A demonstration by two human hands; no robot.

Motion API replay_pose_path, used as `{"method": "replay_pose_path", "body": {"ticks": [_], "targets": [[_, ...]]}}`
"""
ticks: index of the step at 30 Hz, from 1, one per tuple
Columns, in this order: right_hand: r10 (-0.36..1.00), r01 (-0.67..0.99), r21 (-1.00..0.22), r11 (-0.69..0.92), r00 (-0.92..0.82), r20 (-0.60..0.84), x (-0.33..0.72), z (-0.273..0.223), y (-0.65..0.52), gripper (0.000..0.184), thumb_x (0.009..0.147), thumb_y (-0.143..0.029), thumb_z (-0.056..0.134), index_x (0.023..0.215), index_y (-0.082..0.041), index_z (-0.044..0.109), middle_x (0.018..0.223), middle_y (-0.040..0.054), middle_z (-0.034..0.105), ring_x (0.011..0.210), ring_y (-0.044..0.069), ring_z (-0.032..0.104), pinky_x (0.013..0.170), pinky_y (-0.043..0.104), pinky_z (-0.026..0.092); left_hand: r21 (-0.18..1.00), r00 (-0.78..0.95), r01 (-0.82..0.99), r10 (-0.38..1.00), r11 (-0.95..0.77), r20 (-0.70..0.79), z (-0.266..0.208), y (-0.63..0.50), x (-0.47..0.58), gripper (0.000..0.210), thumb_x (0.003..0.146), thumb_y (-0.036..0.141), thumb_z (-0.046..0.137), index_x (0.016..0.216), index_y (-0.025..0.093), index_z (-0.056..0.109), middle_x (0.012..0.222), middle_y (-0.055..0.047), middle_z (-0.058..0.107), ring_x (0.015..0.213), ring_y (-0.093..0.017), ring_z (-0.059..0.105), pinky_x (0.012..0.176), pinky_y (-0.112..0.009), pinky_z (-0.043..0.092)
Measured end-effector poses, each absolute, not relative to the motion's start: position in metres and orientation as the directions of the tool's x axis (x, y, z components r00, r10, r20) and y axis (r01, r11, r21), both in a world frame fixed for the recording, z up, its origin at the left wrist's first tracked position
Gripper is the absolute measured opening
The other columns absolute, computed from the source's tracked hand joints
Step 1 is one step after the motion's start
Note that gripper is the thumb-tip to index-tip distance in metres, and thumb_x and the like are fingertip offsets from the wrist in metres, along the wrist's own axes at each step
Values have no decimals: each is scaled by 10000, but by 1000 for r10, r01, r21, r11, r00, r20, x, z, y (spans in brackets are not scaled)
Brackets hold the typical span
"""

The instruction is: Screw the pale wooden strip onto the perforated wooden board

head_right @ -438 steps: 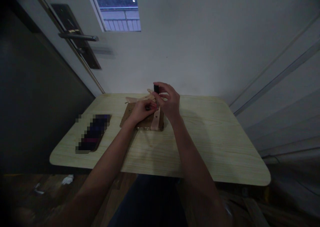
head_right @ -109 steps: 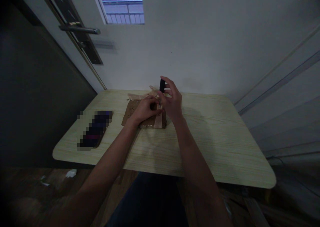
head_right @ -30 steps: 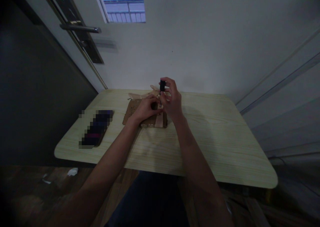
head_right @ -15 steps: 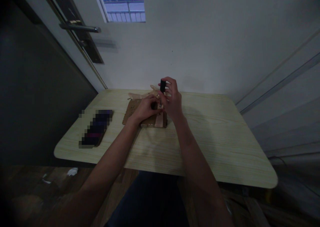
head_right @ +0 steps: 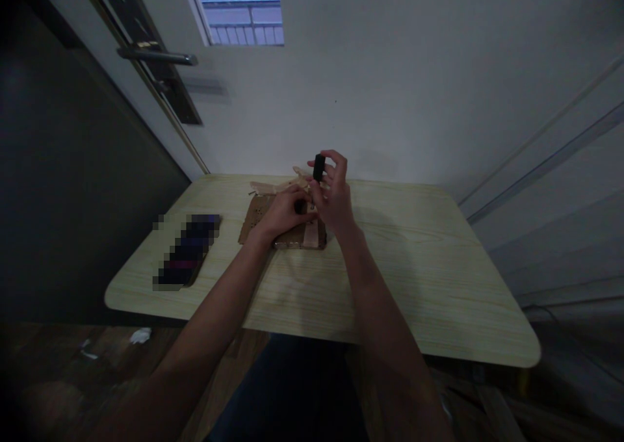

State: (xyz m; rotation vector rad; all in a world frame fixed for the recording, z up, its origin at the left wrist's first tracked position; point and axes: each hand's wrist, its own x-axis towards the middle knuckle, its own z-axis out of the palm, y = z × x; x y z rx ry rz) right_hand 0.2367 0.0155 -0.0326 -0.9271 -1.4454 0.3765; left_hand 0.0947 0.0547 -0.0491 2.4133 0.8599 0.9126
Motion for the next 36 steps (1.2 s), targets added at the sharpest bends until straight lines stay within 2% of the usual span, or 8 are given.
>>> {"method": "replay_pose_path", "body": {"ticks": [5, 9, 13, 21, 26, 30, 36], "targets": [[721, 301, -727, 617, 152, 676, 236, -33, 17, 538, 840, -538, 605, 1263, -335, 341, 1222, 59, 605, 903, 161, 694, 702, 324, 631, 574, 597, 402, 679, -714, 427, -47, 53, 95, 250, 755, 325, 769, 876, 127, 677, 930, -69, 596, 823, -193, 574, 772, -330, 476], [660, 415, -684, 600, 227, 716, 239, -31, 18, 509, 799, -507, 665, 1211, -311, 438, 1169, 47, 584, 931, 163, 644, 711, 326, 619, 568, 592, 403, 678, -717, 436, -47, 52, 95, 252, 754, 325, 775, 868, 122, 680, 945, -79, 603, 853, -202, 579, 795, -337, 478], [627, 492, -647, 583, 234, 743, 242, -29, 19, 467, 817, -494, 648, 1211, -316, 472, 1042, 20, 602, 826, 139, 615, 705, 318, 610, 568, 592, 405, 679, -716, 434, -46, 52, 95, 248, 741, 308, 791, 870, 130, 678, 965, -80, 616, 873, -207, 586, 812, -343, 483], [670, 464, -664, 586, 184, 719, 240, -30, 18, 465, 872, -481, 574, 1290, -301, 478, 1079, 47, 651, 898, 157, 657, 771, 320, 623, 569, 594, 390, 670, -724, 445, -46, 51, 94, 248, 757, 312, 779, 893, 126, 690, 932, -76, 613, 837, -200, 583, 769, -333, 478], [644, 497, -647, 578, 209, 736, 239, -30, 17, 490, 841, -494, 618, 1275, -303, 498, 1064, 39, 647, 840, 143, 646, 715, 290, 625, 560, 596, 386, 662, -733, 455, -48, 53, 94, 251, 741, 313, 790, 878, 134, 681, 919, -66, 613, 843, -197, 581, 783, -335, 482], [657, 491, -680, 544, 254, 709, 240, -30, 18, 490, 826, -514, 632, 1262, -328, 505, 1048, 24, 647, 774, 129, 640, 644, 269, 617, 574, 592, 379, 667, -726, 453, -49, 54, 94, 240, 745, 304, 783, 883, 140, 677, 955, -70, 616, 875, -200, 590, 808, -342, 490], [706, 453, -711, 538, 219, 674, 241, -30, 17, 519, 830, -534, 617, 1297, -347, 491, 1088, 33, 667, 846, 151, 676, 656, 266, 622, 581, 589, 369, 666, -726, 458, -51, 54, 95, 258, 733, 316, 796, 869, 134, 674, 969, -81, 618, 896, -207, 589, 828, -352, 490]]}}
